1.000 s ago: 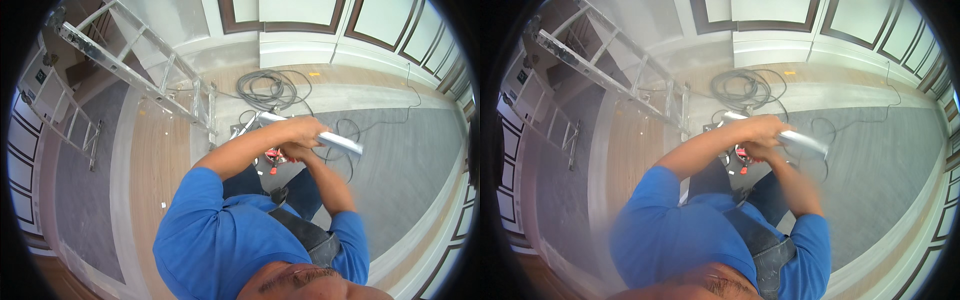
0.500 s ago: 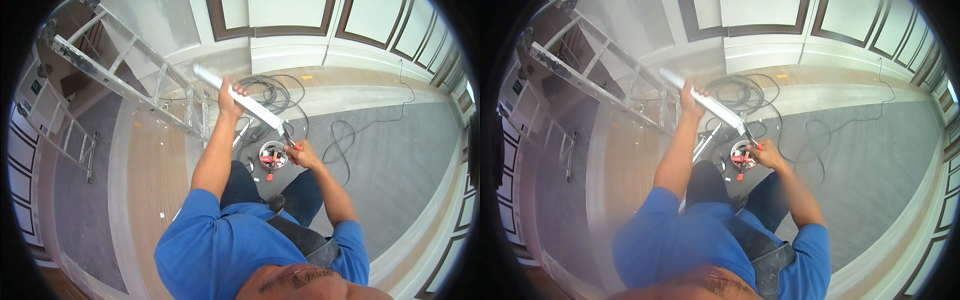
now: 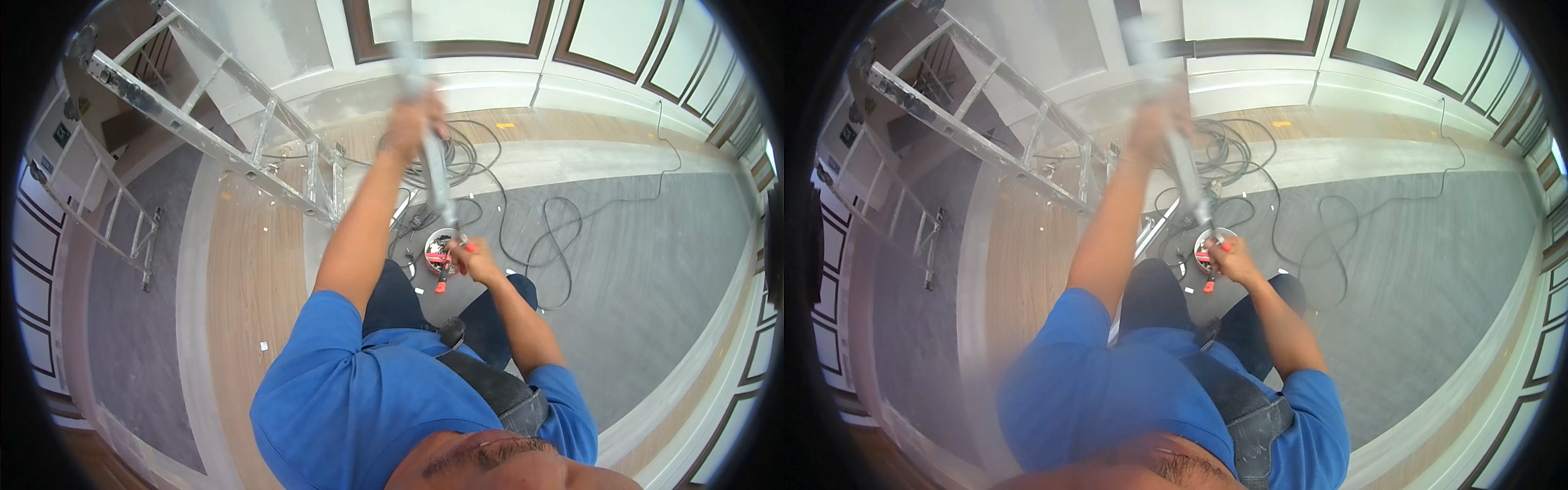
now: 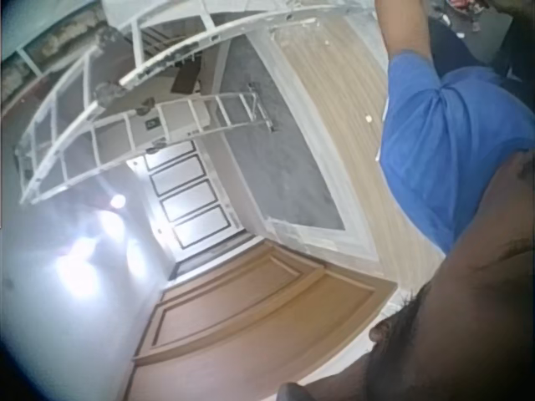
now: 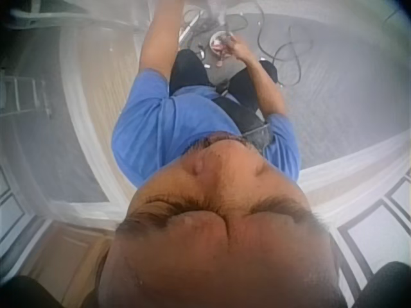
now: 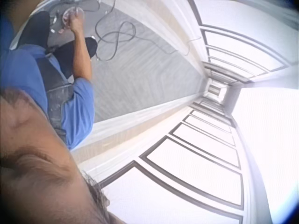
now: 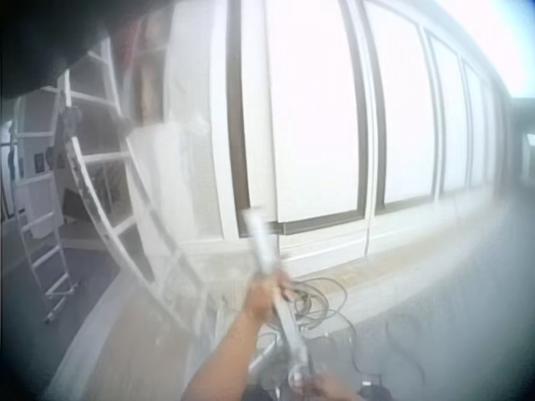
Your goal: The person sits on the floor and uses red-handled pliers to strip and trim a white metal profile. They repeatedly bend and pull sections of the profile to remove material, working on the same piece throughout the clip.
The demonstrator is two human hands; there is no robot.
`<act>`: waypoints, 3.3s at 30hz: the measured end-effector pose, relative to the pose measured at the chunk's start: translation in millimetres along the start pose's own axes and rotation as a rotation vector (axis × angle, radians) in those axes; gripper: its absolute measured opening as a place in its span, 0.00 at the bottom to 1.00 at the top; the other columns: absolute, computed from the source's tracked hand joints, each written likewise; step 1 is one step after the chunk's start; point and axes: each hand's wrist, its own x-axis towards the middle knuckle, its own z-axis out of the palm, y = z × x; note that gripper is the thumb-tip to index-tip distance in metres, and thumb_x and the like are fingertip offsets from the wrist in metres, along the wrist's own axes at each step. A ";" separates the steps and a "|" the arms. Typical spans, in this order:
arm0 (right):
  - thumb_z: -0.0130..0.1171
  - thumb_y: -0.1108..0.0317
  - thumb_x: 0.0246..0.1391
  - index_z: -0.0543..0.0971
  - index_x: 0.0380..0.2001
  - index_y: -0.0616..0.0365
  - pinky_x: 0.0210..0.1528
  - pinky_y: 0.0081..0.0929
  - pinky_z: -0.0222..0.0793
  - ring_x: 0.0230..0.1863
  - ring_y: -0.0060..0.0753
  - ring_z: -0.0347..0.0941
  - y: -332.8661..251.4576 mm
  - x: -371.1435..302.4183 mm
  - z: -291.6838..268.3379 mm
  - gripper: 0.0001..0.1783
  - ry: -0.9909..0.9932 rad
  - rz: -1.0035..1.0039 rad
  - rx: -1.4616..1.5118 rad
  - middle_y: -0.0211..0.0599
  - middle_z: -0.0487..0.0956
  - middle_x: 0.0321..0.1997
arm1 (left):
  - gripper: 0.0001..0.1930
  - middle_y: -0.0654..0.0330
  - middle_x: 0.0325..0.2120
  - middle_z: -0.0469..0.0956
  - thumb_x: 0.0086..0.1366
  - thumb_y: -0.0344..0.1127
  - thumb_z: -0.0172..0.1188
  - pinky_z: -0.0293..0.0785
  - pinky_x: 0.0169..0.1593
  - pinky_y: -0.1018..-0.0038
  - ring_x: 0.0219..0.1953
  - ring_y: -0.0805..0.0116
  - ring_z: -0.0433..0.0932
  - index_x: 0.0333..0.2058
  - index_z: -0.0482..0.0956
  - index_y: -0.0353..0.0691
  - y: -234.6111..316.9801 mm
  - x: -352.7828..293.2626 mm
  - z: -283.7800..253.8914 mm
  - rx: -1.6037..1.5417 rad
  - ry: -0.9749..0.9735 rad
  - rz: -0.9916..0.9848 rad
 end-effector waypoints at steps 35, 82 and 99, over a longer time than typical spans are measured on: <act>0.60 0.65 0.62 0.80 0.38 0.70 0.16 0.42 0.69 0.19 0.40 0.79 263.5 47.8 57.4 0.14 -0.290 0.739 -0.186 0.50 0.85 0.31 | 0.39 0.63 0.28 0.69 0.70 0.65 0.56 0.75 0.38 0.73 0.30 0.70 0.71 0.66 0.63 0.40 -15.2 -48.0 -98.2 -0.763 0.356 0.029; 0.57 0.66 0.63 0.74 0.62 0.52 0.26 0.24 0.73 0.41 0.28 0.81 78.4 -1.5 -10.1 0.24 -0.967 0.324 -0.027 0.42 0.84 0.45 | 0.27 0.53 0.41 0.71 0.70 0.54 0.57 0.67 0.27 0.74 0.30 0.68 0.68 0.56 0.74 0.36 -24.1 -71.5 -37.7 -0.968 0.073 -0.076; 0.60 0.62 0.65 0.70 0.66 0.61 0.55 0.43 0.76 0.52 0.39 0.78 150.2 15.2 92.4 0.30 -0.612 0.425 0.211 0.43 0.80 0.58 | 0.29 0.62 0.37 0.73 0.77 0.57 0.46 0.74 0.36 0.69 0.34 0.70 0.74 0.61 0.67 0.36 -2.6 -81.8 -50.3 -0.547 0.420 -0.010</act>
